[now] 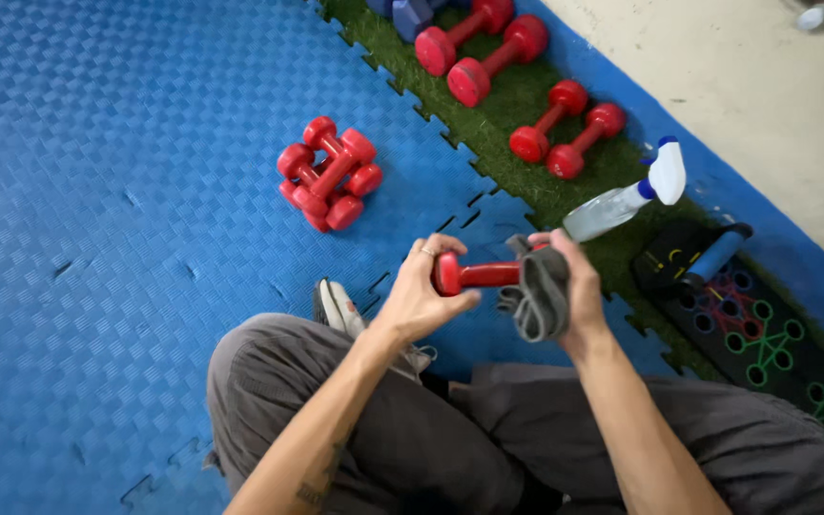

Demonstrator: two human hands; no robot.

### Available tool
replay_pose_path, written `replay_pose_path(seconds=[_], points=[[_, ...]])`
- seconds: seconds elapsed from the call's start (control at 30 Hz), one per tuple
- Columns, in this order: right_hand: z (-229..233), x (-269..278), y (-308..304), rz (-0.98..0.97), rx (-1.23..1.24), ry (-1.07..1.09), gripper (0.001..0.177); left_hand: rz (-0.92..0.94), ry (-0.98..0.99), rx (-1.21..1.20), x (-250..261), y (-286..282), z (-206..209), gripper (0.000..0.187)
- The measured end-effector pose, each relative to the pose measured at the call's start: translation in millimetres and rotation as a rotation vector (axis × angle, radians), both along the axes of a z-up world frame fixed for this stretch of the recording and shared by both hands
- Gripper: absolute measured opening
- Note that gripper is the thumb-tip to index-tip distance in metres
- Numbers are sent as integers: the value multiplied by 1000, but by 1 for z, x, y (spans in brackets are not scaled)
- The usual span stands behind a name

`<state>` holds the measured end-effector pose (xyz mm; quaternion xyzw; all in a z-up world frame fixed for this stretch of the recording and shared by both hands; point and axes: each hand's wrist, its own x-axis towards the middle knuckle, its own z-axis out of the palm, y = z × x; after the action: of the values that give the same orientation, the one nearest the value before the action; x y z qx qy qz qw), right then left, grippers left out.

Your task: The person cleans red dumbbells using a cloth and a spray bottle. They spray the cloth, wipe down several dumbbells individually, and then stack them neatly on a blue mat.

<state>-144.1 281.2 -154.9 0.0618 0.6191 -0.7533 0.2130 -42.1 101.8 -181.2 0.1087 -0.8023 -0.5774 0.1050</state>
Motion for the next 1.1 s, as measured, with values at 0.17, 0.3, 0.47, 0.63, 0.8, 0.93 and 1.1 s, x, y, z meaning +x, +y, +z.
replay_pose_path(seconds=[0.17,0.3,0.47,0.63,0.8,0.93,1.1], points=[[64,40,-35,-243,-525,-91,41,202,59,591,11,44,29,55],[27,58,-43,-217,-570,-270,75,295,-57,800,14,59,4,48],[-2,68,-47,-281,-466,-454,54,270,-129,309,29,53,53,52],[-38,41,-23,-158,-435,-542,56,130,-195,31,21,62,34,62],[-32,61,-33,-141,71,-132,42,354,-343,608,15,61,8,57],[40,81,-59,19,-227,-253,59,372,-308,759,21,56,8,53],[-29,46,-27,63,146,-199,54,371,-303,335,20,48,6,53]])
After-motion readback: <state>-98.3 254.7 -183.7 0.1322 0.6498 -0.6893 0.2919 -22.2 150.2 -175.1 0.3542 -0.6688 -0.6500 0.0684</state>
